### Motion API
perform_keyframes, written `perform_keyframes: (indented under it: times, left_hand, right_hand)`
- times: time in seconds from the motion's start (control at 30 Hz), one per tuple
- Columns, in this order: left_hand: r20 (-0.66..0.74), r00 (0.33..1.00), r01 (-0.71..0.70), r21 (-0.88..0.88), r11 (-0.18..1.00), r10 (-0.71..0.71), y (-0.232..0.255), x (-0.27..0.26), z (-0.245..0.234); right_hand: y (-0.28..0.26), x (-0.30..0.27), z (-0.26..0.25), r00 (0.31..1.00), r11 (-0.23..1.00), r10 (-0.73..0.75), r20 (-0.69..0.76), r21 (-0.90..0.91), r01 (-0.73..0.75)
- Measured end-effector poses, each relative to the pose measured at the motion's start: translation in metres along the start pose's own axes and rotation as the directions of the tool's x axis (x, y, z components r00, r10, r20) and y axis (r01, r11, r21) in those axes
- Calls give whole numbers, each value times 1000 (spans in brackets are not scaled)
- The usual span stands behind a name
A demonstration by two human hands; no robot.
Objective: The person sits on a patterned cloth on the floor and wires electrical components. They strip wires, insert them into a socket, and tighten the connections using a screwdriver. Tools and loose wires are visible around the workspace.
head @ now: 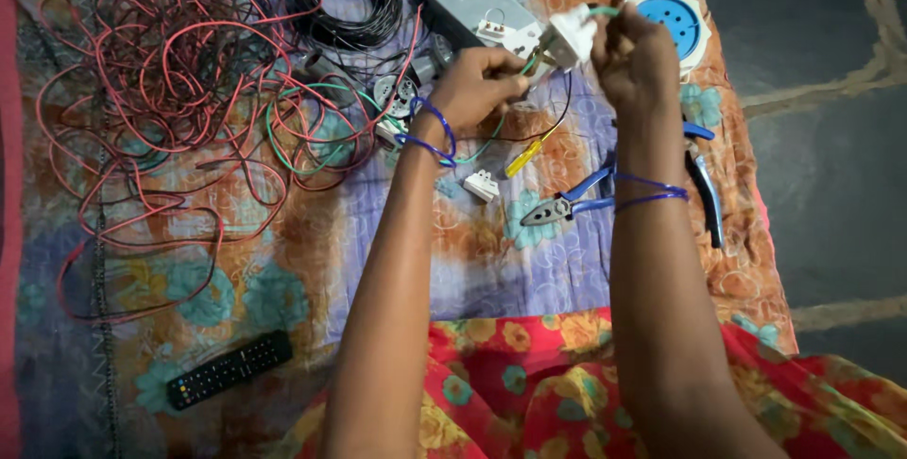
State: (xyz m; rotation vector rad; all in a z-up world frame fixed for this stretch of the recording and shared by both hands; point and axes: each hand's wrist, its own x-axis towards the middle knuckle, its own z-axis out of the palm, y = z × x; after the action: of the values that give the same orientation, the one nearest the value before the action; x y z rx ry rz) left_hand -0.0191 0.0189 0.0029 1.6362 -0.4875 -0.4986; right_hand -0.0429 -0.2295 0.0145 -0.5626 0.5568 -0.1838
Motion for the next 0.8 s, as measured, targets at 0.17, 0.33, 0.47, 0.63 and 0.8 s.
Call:
perform_keyframes:
  times: [0.17, 0.33, 0.47, 0.63, 0.8]
  left_hand:
    - [-190, 974, -46, 358, 933, 121, 42, -6, 10]
    - [-404, 897, 68, 529, 846, 181, 66, -20, 16]
    - [-405, 888, 70, 590, 805, 219, 84, -27, 17]
    - [-365, 858, -28, 669, 742, 361, 88, -29, 19]
    - [-417, 826, -57, 608, 792, 379, 81, -27, 24]
  right_hand:
    - [16, -7, -15, 996, 997, 74, -51, -4, -75]
    - [20, -13, -13, 990, 985, 140, -29, -100, -142]
    - [20, -13, -11, 986, 988, 144, 88, -69, -138]
    - [20, -16, -5, 993, 991, 95, 73, -103, -87]
    - [22, -14, -3, 984, 989, 132, 116, -80, -123]
